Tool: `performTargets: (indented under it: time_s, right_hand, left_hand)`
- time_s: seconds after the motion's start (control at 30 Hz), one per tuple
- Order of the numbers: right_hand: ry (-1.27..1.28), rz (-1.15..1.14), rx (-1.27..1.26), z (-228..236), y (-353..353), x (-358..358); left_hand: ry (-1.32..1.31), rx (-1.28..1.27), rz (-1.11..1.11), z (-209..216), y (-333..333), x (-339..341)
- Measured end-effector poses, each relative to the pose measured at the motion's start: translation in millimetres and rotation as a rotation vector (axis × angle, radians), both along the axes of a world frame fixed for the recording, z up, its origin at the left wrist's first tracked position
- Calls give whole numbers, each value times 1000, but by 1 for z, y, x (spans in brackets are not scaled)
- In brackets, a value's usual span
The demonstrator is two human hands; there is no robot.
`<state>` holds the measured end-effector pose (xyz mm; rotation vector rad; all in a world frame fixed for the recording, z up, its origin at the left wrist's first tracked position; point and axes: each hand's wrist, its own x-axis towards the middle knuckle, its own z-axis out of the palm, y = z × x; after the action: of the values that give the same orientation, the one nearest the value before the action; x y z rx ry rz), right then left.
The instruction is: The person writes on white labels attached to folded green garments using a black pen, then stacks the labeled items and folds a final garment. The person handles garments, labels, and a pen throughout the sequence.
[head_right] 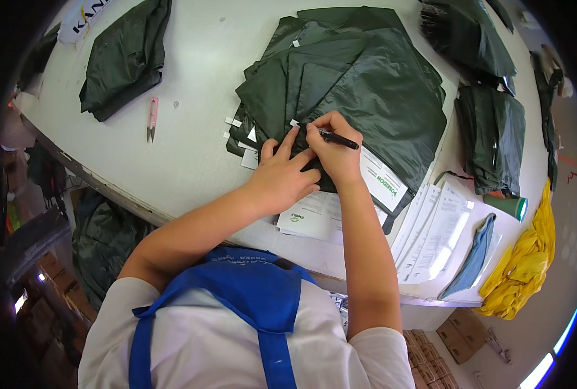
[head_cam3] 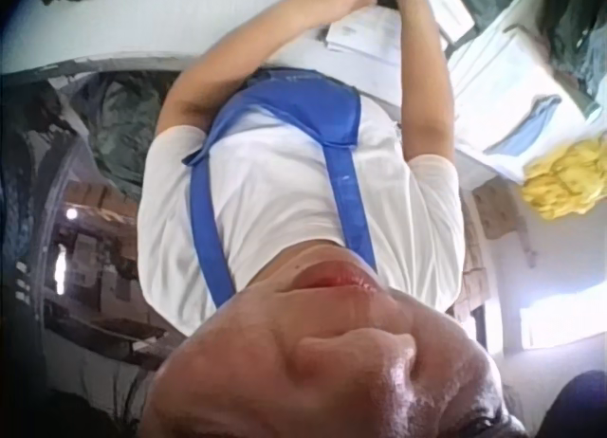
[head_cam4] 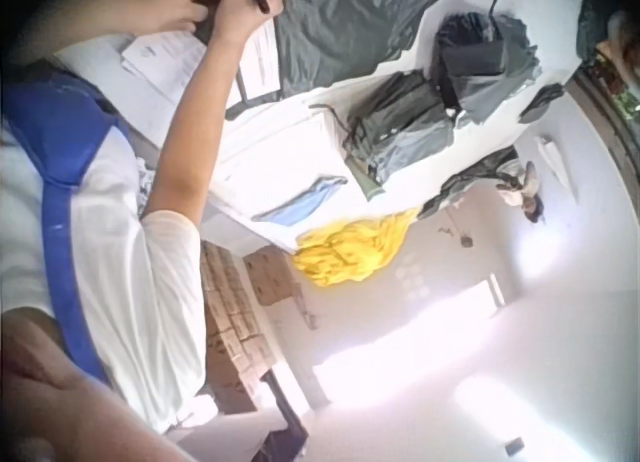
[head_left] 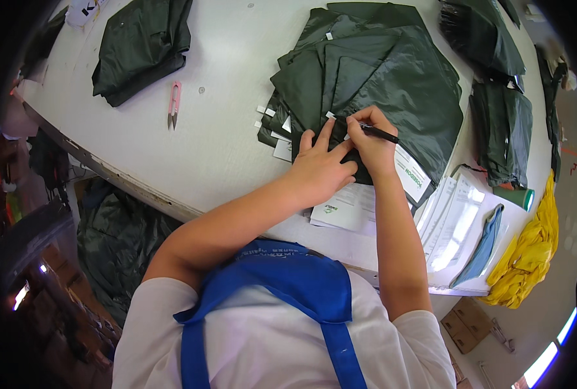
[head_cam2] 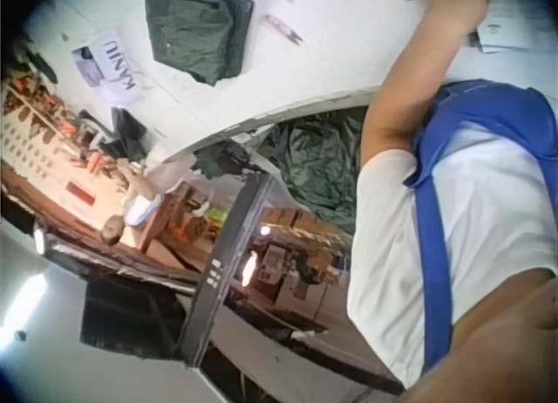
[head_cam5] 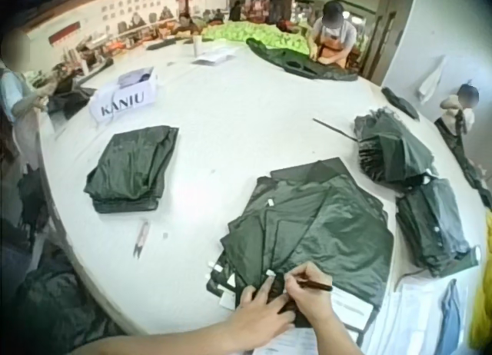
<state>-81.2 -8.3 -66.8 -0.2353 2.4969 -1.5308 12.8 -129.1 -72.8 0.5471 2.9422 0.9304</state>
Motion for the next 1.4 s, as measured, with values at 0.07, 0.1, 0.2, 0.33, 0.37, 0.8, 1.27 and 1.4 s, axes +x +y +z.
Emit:
performTargets:
  time_s: [0.07,0.1,0.2,0.33,0.37,0.8,1.27,1.4]
  right_hand:
    - [4,3,-20,-4,-1,1]
    - [-12,3,-16,-4,0,0]
    - [15,14,21,-5,-2,-2]
    - [30,6,43,-5,-2,-2]
    - [52,16,53,-5,-1,-3]
    - [44,-131,-80,11,30,14]
    - [-180,107,-117,17,35,119]
    - [44,174,8,14,27,127]
  left_hand:
    - [20,-9,25,-1,2,2]
    - [19,-5,31,-2,3,2]
    - [18,-1,43,-3,3,2]
    - [13,10,43,-4,3,1]
    - [13,12,41,-4,3,0]
    - [-465,1173,192,-18,-62,23]
    - [-1041,992,567,-6,-27,75]
    - [-1079,1114,606,-13,-23,82]
